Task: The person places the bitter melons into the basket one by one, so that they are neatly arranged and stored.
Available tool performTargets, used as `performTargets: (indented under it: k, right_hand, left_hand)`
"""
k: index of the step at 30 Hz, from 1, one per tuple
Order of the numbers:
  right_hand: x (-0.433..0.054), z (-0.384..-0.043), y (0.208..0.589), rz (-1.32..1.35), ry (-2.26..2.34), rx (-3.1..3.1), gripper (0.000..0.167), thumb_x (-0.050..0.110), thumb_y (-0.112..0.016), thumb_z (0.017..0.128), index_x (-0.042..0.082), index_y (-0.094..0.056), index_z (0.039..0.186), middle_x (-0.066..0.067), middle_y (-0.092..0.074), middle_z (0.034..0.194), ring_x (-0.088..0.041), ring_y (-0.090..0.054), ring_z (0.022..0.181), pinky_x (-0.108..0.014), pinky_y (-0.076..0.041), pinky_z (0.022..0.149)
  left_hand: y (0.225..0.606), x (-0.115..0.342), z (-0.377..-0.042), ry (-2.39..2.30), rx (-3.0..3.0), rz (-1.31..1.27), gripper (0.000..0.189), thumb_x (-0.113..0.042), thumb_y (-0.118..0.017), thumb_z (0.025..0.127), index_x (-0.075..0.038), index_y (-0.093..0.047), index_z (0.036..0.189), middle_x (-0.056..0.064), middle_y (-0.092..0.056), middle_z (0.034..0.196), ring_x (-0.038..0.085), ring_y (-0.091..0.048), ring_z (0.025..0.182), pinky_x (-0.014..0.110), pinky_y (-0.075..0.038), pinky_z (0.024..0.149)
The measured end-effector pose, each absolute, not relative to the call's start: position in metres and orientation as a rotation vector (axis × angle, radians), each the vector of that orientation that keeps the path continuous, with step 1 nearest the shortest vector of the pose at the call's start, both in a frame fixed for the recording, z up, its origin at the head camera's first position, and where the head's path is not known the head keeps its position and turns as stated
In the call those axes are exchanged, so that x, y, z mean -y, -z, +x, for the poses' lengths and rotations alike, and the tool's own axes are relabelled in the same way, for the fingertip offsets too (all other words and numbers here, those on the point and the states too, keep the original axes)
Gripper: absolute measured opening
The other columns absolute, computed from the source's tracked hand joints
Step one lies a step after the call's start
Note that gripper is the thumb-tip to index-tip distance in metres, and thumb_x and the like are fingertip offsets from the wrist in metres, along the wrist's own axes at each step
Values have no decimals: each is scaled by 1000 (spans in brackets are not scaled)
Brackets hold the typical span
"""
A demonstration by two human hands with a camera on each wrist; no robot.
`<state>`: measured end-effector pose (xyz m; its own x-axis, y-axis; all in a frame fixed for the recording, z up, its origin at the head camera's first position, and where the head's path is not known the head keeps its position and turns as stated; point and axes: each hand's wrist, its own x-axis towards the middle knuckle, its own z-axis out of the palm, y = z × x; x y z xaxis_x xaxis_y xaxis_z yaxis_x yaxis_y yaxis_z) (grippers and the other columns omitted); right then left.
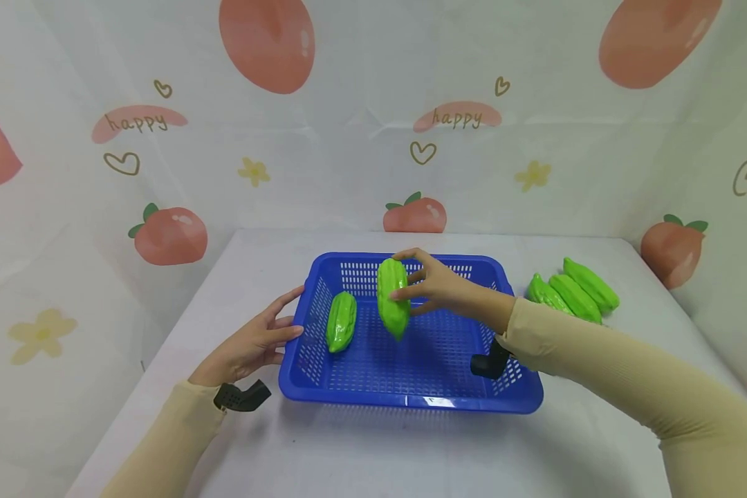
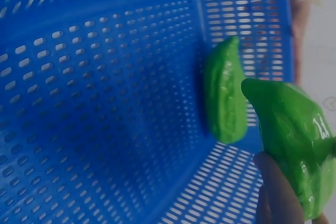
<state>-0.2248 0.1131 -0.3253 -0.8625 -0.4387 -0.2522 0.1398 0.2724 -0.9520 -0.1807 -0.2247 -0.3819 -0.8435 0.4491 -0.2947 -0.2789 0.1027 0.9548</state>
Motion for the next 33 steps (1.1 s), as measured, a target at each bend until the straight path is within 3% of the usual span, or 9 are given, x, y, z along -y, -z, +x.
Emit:
performTargets:
  k: [17,28,33]
  right_hand:
    - [-81,-241,368,-43,1672,-2015,76,-3,-71,81,14,-33,145,-29,-53,129,-42,-56,119,-55,-49,97]
    - [-70,-242,385,1,1685,-1986,73,-3,-71,82,13,-35,143,-26,-49,130,-39,-61,109,-53,-51,95]
    - [-65,-242,389,35,1687,-1964,71,-3,-71,82,14,-36,141,-24,-53,122,-32,-61,99,-51,-52,94]
  left_hand:
    - [380,223,-180,-1797,-1846,149,79,-17,-60,97,-42,-11,153,24,-39,147,32,-65,108,54,-54,87]
    - [381,224,-180,-1807,-1821,168,79,-17,-59,97,-41,-10,154,23,-41,146,31,-66,107,54,-54,86]
    - [381,224,-180,-1803,-1836,156,79,-18,-60,96,-42,-11,153,23,-39,148,31,-66,107,54,-54,86]
